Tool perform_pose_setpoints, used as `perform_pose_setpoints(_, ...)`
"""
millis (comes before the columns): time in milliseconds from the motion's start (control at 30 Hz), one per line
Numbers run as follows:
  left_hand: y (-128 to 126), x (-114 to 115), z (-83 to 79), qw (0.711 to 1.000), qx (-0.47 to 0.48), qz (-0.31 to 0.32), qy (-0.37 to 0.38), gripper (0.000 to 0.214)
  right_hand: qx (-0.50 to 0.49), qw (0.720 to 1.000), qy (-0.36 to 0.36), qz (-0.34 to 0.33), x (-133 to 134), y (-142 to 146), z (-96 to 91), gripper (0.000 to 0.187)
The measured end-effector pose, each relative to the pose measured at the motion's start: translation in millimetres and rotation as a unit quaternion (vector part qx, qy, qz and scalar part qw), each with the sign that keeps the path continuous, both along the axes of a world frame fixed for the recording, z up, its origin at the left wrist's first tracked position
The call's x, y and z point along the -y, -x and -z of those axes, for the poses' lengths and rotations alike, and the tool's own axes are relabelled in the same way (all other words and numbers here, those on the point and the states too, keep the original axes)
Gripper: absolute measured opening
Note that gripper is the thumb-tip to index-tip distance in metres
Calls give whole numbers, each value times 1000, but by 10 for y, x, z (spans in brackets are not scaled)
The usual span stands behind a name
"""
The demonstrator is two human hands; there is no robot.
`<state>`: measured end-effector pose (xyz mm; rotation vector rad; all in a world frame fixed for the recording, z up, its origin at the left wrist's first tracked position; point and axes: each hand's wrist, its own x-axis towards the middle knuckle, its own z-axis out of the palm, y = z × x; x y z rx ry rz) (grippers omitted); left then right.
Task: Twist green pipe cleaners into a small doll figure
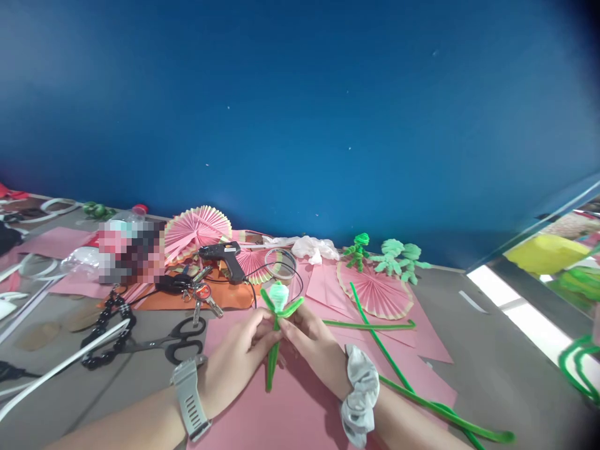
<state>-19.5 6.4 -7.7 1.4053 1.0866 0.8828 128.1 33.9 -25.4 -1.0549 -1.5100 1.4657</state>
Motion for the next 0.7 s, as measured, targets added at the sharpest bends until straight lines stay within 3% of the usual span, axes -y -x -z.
perform_pose_setpoints(267,18,1,55,999,-34,1,-28,21,11,1000,-10,19,17,34,5,9)
perform_pose_setpoints(400,22,-2,59,999,-28,6,-33,17,116,989,-89,28,35,15,-12,7)
perform_pose_setpoints(500,15,-1,32,1000,-5,1,-19,15,160,981,-105,20,42,7,3,10)
perform_pose_setpoints(700,0,7,10,1000,9,-4,-17,9,104,990,-86,33,89,21,-36,8)
